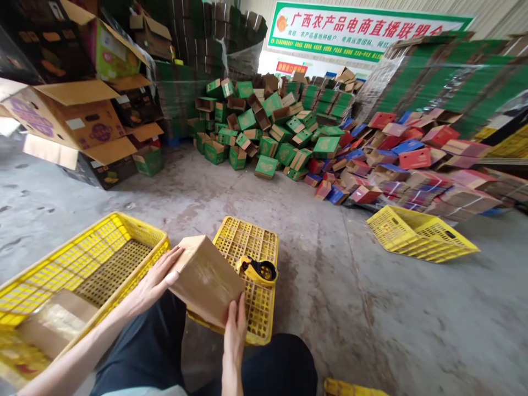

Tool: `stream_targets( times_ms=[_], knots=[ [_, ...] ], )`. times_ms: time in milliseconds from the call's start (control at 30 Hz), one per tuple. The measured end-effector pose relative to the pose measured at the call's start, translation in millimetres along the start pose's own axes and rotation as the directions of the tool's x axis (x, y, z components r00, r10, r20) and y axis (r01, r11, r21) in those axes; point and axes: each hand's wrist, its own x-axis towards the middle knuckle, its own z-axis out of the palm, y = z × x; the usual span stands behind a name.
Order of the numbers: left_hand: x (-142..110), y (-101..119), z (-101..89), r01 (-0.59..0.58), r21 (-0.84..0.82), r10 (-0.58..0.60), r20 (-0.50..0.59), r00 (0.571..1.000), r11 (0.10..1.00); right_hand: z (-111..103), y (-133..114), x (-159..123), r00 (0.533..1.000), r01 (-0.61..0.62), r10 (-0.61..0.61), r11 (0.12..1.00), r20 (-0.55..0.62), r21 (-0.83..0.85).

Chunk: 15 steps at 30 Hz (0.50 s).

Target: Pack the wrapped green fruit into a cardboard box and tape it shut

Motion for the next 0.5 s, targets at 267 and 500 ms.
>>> stream_targets(
  times_ms=[267,500],
  knots=[
    [-5.1,-9.9,29.0,0.298,-0.407,-0.224,0.220,0.949,0.863,-65.4,-28.4,3.5,0.995,-0.082,0.067,0.966,-0.072,-0.244],
    [-24.9,-33.4,76.6,0.406,-0.502,-0.301,0.280,0.912,0.764,-64.2,-13.1,-16.6,0.996,-0.009,-0.025,0.931,-0.087,-0.366]
  ],
)
